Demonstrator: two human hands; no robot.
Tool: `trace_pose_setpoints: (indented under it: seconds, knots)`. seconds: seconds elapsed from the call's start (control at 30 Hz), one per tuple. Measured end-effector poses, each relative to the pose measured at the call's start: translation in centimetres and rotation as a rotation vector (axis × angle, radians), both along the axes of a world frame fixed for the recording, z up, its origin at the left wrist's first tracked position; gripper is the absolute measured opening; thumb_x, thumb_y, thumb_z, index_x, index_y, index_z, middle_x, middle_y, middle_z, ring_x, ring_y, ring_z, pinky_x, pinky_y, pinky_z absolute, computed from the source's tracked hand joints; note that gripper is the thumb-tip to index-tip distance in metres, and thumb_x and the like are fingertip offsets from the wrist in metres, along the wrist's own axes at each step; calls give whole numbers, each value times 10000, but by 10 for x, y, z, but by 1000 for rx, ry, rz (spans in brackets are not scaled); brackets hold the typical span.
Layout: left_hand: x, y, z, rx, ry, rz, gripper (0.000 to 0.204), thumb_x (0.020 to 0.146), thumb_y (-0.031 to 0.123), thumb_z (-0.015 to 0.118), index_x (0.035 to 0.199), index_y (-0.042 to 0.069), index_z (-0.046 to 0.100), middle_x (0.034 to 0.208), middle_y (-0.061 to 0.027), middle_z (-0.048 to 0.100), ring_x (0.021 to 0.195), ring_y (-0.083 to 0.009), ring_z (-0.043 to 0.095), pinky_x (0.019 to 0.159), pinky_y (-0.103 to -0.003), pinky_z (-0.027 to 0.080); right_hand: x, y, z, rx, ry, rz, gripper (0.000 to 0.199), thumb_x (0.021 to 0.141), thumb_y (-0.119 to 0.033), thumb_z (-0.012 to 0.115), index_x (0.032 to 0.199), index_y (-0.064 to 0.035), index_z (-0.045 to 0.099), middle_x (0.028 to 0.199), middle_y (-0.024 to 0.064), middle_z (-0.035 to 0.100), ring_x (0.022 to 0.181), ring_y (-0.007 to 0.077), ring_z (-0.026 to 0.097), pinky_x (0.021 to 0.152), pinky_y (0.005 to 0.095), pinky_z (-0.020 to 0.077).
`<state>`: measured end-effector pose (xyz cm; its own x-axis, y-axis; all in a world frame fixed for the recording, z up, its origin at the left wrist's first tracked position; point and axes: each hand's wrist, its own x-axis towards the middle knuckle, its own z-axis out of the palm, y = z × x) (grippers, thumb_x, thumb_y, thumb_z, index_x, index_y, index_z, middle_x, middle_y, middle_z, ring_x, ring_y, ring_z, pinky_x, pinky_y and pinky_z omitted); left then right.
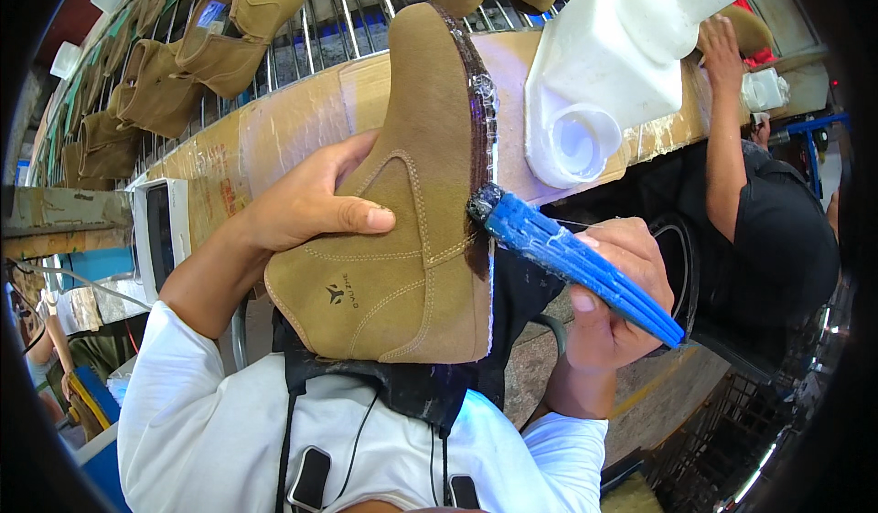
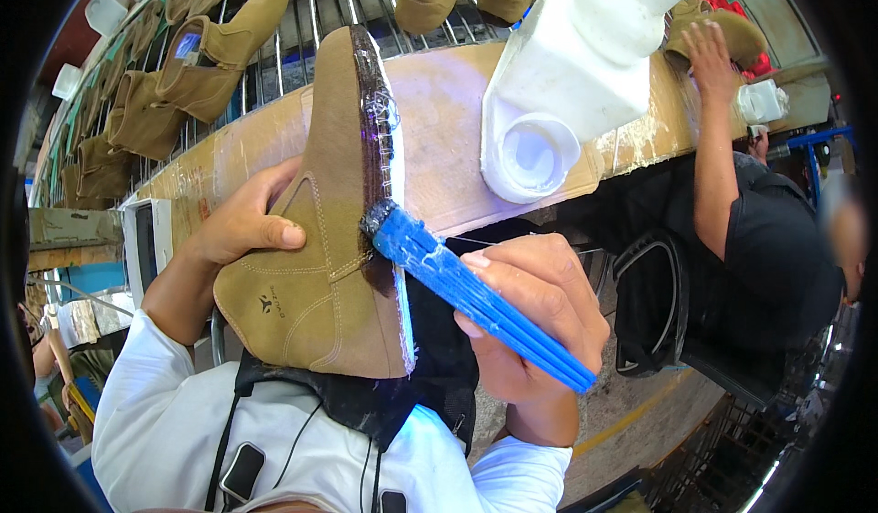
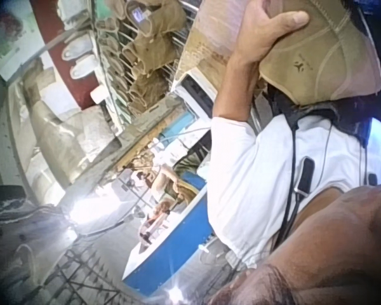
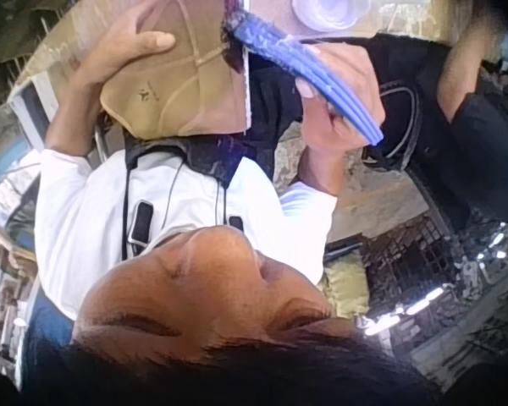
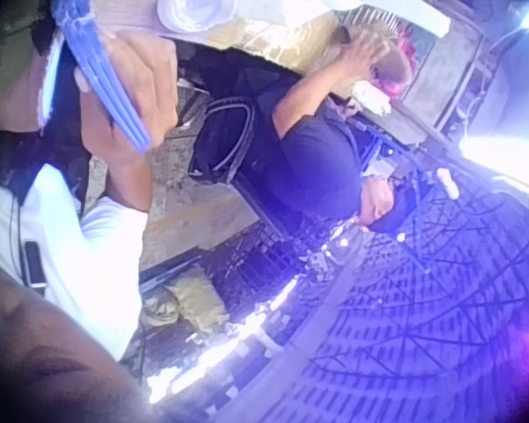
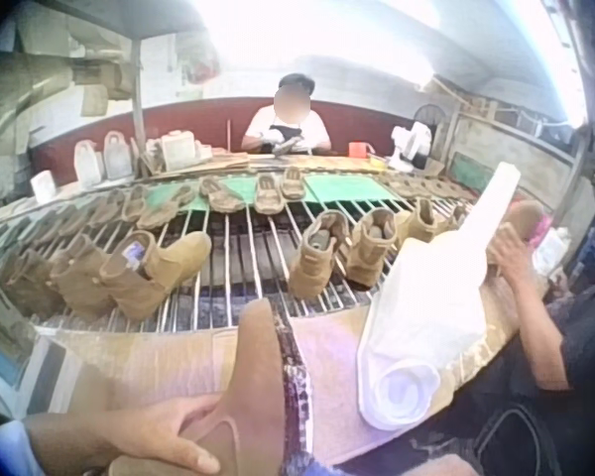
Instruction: The person applies glue to the seam between the upper and the sole of several boots using a brush dipped in a container, then places each finished boot onto a moving conveyor belt.
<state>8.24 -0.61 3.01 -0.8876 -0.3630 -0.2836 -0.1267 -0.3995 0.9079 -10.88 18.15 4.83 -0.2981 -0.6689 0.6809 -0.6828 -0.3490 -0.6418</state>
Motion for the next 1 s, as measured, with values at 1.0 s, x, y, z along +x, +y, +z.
trace_pose_setpoints:
  seconds: [1.0]
  knots:
    - [7,-6,-10,225,-38,160,759,766,264,713,1351,-50,345,1215,-156,549,1059,-204,593,910,-310,481,-20,-6,-36,-33,-950,33,299,773,-61,693,1025,74,604,950,94,635,858,141,583,818,286,453]
